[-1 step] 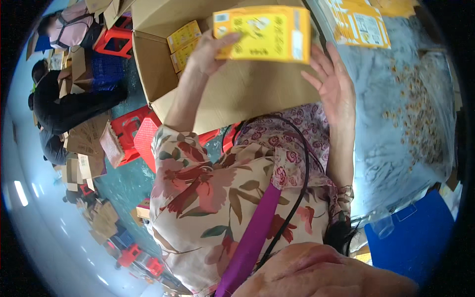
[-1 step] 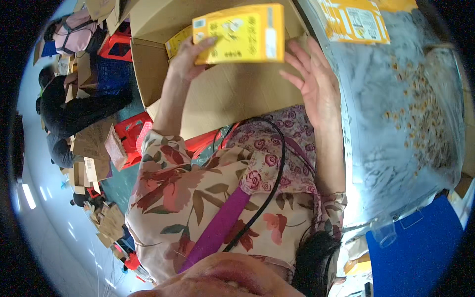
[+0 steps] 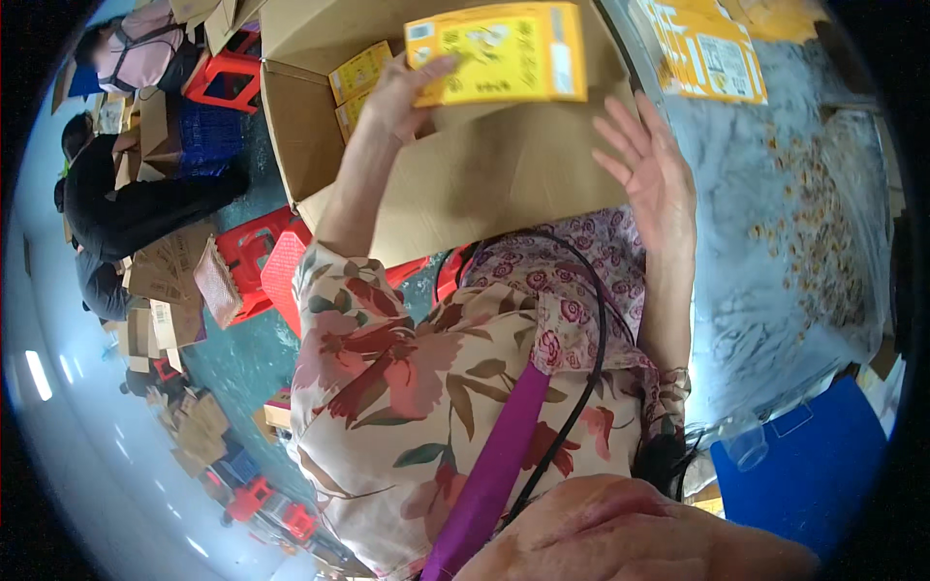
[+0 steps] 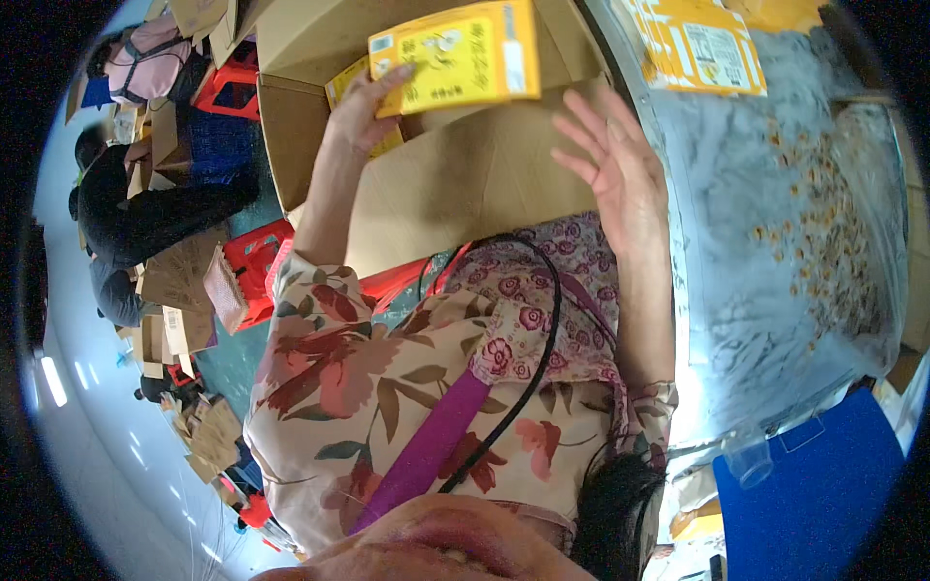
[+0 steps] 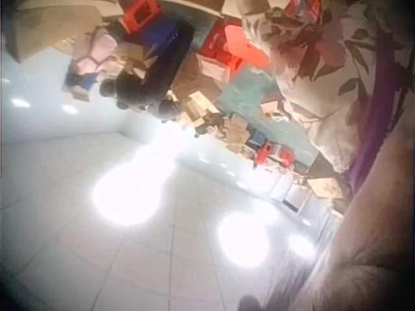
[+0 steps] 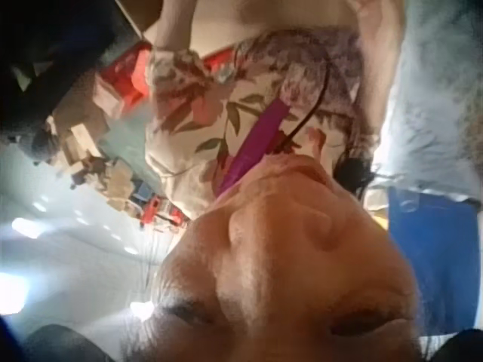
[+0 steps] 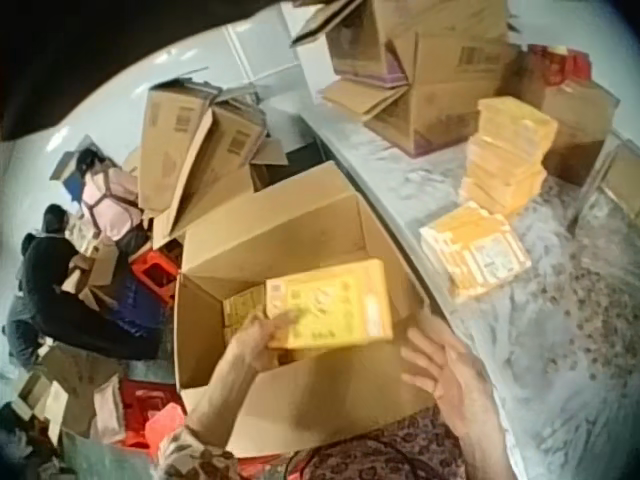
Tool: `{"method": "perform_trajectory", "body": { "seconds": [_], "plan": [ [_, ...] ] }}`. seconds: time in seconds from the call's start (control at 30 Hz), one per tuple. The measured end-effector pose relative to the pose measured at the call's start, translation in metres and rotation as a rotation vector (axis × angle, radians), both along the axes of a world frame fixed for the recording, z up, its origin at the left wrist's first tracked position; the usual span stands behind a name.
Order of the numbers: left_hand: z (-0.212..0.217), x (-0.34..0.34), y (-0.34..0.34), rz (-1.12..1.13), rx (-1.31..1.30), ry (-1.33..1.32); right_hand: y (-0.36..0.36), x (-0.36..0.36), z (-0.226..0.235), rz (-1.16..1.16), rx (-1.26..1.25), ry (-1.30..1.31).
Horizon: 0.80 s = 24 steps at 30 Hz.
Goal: Folding small product boxes and placing them into a larger cardboard shipping box.
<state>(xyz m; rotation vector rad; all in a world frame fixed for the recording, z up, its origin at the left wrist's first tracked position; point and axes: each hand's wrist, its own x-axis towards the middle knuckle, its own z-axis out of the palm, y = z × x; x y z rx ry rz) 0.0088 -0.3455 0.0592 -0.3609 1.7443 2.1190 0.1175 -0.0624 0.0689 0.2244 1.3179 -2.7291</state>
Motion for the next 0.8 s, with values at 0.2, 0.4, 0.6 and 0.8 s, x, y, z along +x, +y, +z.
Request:
{"method": "perform_trajectory", "body": {
  "seconds": [0.2, 0.4, 0.6, 0.8],
  "plan": [
    [-0.122, -0.095, -0.072, 0.250, -0.146, -0.181, 0.028, 0.034, -0.033, 0.030, 0.155, -0.214],
    [-0.220, -0.163, -0.130, 0.401, -0.113, -0.203, 0.036, 0.067, -0.054, -0.097, 0.037, -0.331],
    [-0.204, -0.118, -0.077, 0.221, -1.186, 0.051, 0.051, 0.111, -0.058, -0.191, 0.044, -0.385],
    [-0.220, -0.088, -0.040, -0.613, -1.860, 0.856, 0.041, 0.100, -0.053, -0.158, 0.039, -0.387]
  ]
}}
